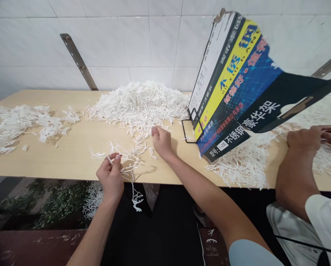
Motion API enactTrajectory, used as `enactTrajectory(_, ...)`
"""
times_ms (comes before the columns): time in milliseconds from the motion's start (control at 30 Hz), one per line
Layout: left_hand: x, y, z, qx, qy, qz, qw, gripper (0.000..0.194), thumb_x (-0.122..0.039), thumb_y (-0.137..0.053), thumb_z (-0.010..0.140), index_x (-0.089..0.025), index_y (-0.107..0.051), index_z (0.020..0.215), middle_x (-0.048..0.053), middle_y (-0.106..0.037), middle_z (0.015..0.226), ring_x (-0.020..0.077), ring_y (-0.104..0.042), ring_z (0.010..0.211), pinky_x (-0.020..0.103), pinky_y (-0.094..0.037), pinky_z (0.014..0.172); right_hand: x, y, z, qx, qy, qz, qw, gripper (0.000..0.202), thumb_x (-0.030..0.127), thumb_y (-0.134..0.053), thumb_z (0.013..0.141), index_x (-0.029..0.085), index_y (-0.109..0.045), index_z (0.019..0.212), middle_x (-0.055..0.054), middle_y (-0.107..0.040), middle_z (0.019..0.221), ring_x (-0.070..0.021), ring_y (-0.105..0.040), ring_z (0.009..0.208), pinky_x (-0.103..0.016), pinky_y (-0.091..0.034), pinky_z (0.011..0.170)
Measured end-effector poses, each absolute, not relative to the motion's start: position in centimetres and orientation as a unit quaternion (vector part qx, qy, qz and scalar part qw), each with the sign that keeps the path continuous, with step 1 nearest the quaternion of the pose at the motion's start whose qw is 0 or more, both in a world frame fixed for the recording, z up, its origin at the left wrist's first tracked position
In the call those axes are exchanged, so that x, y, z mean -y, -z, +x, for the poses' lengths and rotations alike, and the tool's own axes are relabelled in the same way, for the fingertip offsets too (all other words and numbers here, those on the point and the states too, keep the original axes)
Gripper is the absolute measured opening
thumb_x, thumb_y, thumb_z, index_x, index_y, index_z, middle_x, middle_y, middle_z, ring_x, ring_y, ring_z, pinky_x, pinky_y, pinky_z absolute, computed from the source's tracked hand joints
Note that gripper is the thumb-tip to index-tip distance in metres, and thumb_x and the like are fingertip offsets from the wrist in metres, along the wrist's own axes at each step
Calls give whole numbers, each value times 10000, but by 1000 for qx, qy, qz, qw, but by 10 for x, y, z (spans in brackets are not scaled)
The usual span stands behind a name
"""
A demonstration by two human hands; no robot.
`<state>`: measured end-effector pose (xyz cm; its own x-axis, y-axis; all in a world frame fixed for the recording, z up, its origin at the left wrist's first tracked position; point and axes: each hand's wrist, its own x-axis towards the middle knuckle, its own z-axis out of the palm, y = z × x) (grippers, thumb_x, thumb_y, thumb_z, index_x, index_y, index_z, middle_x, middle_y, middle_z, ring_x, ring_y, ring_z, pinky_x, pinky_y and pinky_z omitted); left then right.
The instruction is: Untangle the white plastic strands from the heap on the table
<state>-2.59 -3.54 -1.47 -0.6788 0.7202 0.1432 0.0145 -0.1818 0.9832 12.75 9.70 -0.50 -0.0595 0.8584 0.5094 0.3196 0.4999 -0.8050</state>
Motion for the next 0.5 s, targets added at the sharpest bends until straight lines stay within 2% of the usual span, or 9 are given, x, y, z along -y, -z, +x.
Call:
enactTrajectory(67, 36, 14, -26, -568, -719, 298, 266, 310, -440, -761, 817, -147, -690, 890, -62, -450, 580, 76, -401, 513, 201, -302, 491, -110, 8, 132, 617, -276, -477, 562, 458, 522, -397, 1042, 229, -499, 705, 11, -498, 628, -164, -478, 611, -296, -379, 628)
enactTrajectory(133, 37, 11, -27, -533, -739, 287, 295, 314, -426, -784, 800, -143, -677, 886, -84, -383, 548, 57, -321, 475, 198, -239, 465, -117, 9, 134, 606, -289, -476, 568, 425, 526, -417, 1027, 224, -542, 755, 0, -556, 686, -168, -527, 671, -285, -404, 656)
enactTrajectory(300, 59, -4, -33, -424, -803, 217, 359, 264, -320, -808, 779, -139, -665, 908, -114, -249, 546, 40, -189, 458, 188, -210, 444, -116, 4, 129, 623, -274, -443, 584, 194, 402, -586, 937, 213, -628, 951, -50, -699, 971, -186, -625, 853, -293, -461, 745)
enactTrajectory(367, 77, -9, -35, -410, -806, 187, 384, 227, -331, -746, 843, -134, -676, 933, -95, -264, 571, 50, -216, 474, 184, -238, 442, -115, 4, 128, 620, -274, -444, 586, 157, 357, -599, 918, 214, -636, 973, -53, -712, 1003, -188, -635, 873, -300, -477, 768)
enactTrajectory(500, 116, -15, -39, -392, -794, 141, 443, 260, -360, -626, 919, -122, -700, 994, -29, -409, 661, 80, -392, 556, 190, -395, 497, -115, 7, 129, 633, -268, -442, 576, 142, 317, -559, 929, 214, -655, 909, -38, -719, 933, -197, -648, 904, -326, -487, 853)
